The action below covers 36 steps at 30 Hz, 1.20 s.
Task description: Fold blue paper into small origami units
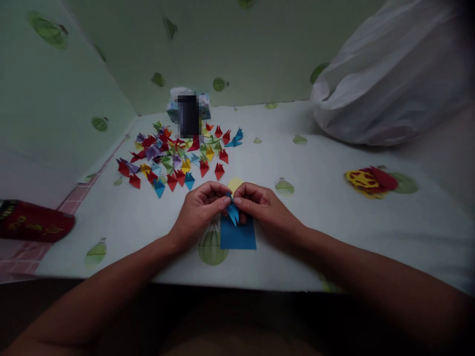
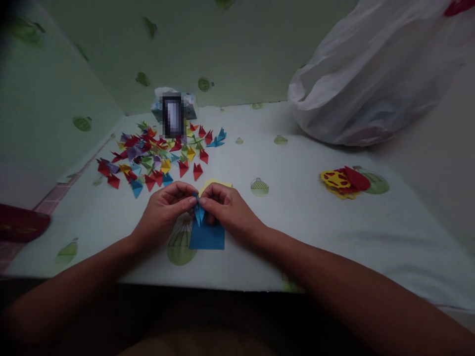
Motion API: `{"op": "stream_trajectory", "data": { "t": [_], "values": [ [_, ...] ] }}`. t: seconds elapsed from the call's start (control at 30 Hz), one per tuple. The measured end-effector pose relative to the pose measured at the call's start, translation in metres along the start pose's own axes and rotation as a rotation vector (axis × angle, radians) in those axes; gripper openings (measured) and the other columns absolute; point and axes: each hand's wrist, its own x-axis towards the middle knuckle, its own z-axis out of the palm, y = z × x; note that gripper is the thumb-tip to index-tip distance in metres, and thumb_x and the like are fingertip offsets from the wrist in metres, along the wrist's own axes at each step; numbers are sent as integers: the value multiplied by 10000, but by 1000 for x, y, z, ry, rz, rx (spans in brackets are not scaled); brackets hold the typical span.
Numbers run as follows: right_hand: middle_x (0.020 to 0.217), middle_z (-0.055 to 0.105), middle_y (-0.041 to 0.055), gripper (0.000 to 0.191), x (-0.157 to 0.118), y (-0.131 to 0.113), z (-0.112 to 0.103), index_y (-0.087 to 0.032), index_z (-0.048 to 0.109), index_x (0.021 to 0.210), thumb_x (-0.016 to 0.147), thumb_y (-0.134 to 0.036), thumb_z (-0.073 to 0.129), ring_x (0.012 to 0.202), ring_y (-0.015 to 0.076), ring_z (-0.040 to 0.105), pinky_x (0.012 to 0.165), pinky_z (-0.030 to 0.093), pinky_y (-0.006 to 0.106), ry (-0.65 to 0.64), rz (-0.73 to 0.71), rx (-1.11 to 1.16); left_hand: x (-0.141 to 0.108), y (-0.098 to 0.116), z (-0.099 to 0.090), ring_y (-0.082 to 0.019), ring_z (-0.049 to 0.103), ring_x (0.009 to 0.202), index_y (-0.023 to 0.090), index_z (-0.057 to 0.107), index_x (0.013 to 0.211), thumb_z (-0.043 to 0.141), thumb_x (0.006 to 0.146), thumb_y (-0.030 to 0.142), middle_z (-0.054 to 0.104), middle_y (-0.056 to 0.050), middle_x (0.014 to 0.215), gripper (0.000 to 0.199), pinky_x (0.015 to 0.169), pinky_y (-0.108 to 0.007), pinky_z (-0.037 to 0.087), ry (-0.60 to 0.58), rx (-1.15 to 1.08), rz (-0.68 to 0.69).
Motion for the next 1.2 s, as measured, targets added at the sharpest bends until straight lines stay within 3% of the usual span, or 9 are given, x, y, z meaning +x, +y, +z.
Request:
{"op": "stream_trajectory", "data": {
  "t": [0.23,0.53,0.77,1.0,1.2],
  "values": [
    [725,618,-3,193,1,-2,-1,-181,548,769,811,-318,677,569,95,504,567,401,246,12,22,-8,0,1,0,-86,625,633,169,668,933,795,752,203,673,18,759,224,617,-200,517,-19,-26,8],
    [693,593,1,175,2,-4,1,-177,550,743,808,-319,631,590,110,484,562,386,258,84,-24,-164,0,-1,-3,-76,628,600,157,680,879,812,758,235,670,28,718,196,606,-187,519,-20,-6,-5],
    [661,517,-24,178,0,-6,2,-179,532,710,806,-311,602,594,104,436,566,358,262,138,-88,-245,0,-3,-3,-86,630,602,160,686,917,705,866,283,680,17,641,134,634,-193,521,-49,-50,-39],
    [676,521,-20,179,1,-5,2,-176,533,712,805,-310,605,611,107,438,574,358,262,129,-101,-218,2,0,0,-82,630,576,139,671,844,766,796,274,673,17,617,172,618,-186,520,-32,-151,-152],
    [671,537,-19,175,0,-4,0,-176,547,727,822,-309,611,603,110,465,577,369,261,103,-78,-191,2,0,-1,-88,628,583,142,676,829,772,790,290,677,13,624,181,623,-196,514,-28,-102,-106]
  ]
}}
